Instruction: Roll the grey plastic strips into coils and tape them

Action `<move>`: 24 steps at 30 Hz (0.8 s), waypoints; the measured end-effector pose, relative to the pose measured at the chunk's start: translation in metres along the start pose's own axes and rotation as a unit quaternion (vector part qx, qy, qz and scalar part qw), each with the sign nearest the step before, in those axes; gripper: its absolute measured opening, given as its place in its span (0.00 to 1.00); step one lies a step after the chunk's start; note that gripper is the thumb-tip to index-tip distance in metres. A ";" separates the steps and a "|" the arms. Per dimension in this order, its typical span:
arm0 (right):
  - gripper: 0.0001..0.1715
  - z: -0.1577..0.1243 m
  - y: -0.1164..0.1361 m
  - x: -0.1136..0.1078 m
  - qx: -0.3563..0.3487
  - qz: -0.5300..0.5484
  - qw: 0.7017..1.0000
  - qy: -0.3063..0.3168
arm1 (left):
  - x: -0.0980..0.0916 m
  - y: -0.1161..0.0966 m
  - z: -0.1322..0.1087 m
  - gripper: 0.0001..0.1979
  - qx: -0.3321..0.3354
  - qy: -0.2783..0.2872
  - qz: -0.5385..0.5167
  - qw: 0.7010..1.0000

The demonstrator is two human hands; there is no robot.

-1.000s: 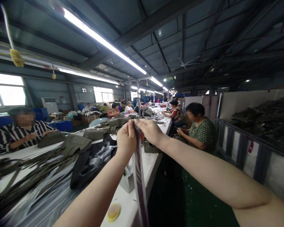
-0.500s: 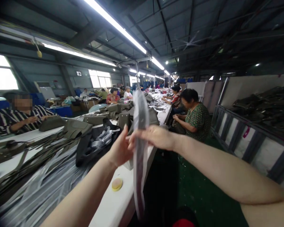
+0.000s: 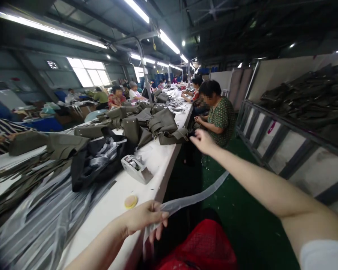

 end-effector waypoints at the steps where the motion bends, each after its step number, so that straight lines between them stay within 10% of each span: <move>1: 0.14 -0.012 -0.012 0.022 0.016 -0.008 0.998 0.065 | 0.002 -0.011 0.010 0.22 0.011 -0.020 0.000 1.000; 4: 0.20 -0.067 -0.043 0.087 0.048 -0.081 0.918 0.384 | 0.009 -0.029 0.023 0.23 0.036 -0.029 0.005 0.999; 7: 0.23 -0.105 -0.055 0.090 -0.008 -0.196 0.797 0.572 | 0.018 -0.018 0.004 0.23 0.010 0.074 0.025 0.997; 10: 0.22 -0.068 -0.070 0.035 -0.026 -0.290 0.809 0.511 | 0.011 0.009 -0.025 0.22 -0.034 0.139 0.042 0.989; 14: 0.21 0.004 -0.119 -0.029 0.003 -0.450 0.838 0.308 | -0.012 0.033 -0.023 0.23 -0.061 0.072 0.009 0.995; 18: 0.23 -0.029 -0.144 0.028 -0.006 -0.403 0.846 0.349 | -0.012 0.030 0.019 0.22 -0.042 0.037 0.004 0.998; 21: 0.29 -0.093 -0.128 0.094 0.051 -0.211 0.812 0.541 | -0.005 0.011 0.041 0.18 -0.004 0.046 0.043 0.998; 24: 0.26 -0.105 -0.109 0.102 0.031 -0.229 0.782 0.578 | -0.009 -0.003 0.038 0.13 0.042 0.059 0.163 0.984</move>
Point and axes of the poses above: each hand's wrist, its own z-axis towards the middle knuckle, its own x-axis out of the palm, y = z × x, the point moved 7 cm from there along z, towards the middle knuckle, and after that the axes turned 3 degrees about z, right-handed, at the moved point
